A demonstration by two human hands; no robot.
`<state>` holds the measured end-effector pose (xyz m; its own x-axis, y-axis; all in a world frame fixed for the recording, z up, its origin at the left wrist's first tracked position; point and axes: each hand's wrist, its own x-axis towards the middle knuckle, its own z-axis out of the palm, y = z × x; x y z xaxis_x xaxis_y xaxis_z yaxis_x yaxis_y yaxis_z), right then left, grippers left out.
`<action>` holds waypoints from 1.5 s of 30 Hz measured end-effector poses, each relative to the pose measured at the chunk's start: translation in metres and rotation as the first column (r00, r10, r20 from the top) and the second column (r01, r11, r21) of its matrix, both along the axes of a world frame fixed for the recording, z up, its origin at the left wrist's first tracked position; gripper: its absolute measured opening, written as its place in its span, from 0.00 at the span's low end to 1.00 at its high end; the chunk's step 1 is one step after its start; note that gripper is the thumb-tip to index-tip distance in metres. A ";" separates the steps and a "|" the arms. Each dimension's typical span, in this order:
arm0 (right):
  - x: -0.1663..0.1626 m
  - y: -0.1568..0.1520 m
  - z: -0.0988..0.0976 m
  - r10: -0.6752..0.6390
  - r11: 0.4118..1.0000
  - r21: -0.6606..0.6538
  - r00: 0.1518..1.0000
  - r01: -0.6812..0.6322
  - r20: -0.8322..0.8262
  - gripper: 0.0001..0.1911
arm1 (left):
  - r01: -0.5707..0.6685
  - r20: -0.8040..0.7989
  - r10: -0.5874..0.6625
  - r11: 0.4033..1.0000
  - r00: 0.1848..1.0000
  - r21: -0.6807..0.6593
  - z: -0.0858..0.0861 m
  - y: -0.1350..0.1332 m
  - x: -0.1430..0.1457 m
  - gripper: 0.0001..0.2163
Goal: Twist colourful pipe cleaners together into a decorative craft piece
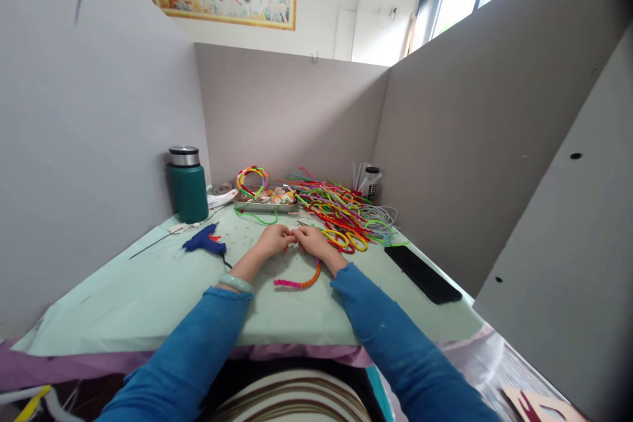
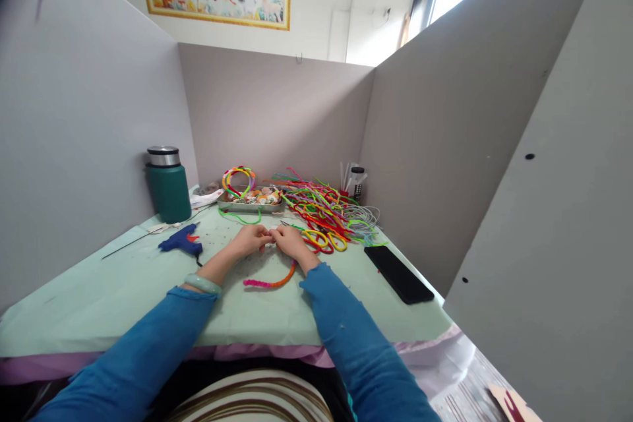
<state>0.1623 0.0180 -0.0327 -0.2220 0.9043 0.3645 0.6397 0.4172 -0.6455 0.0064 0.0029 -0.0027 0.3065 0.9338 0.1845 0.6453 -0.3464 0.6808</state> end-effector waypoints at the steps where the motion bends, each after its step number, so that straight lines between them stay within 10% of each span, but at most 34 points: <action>1: 0.000 0.000 0.000 0.000 1.000 0.005 1.000 0.000 0.013 0.19 | -0.001 -0.005 0.001 1.000 1.000 -0.002 0.000 0.000 0.000 0.10; 45: 0.000 0.002 -0.003 0.011 0.998 0.057 1.000 -0.012 0.010 0.19 | 0.047 0.139 -0.012 0.968 0.990 -0.245 -0.006 0.002 0.000 0.12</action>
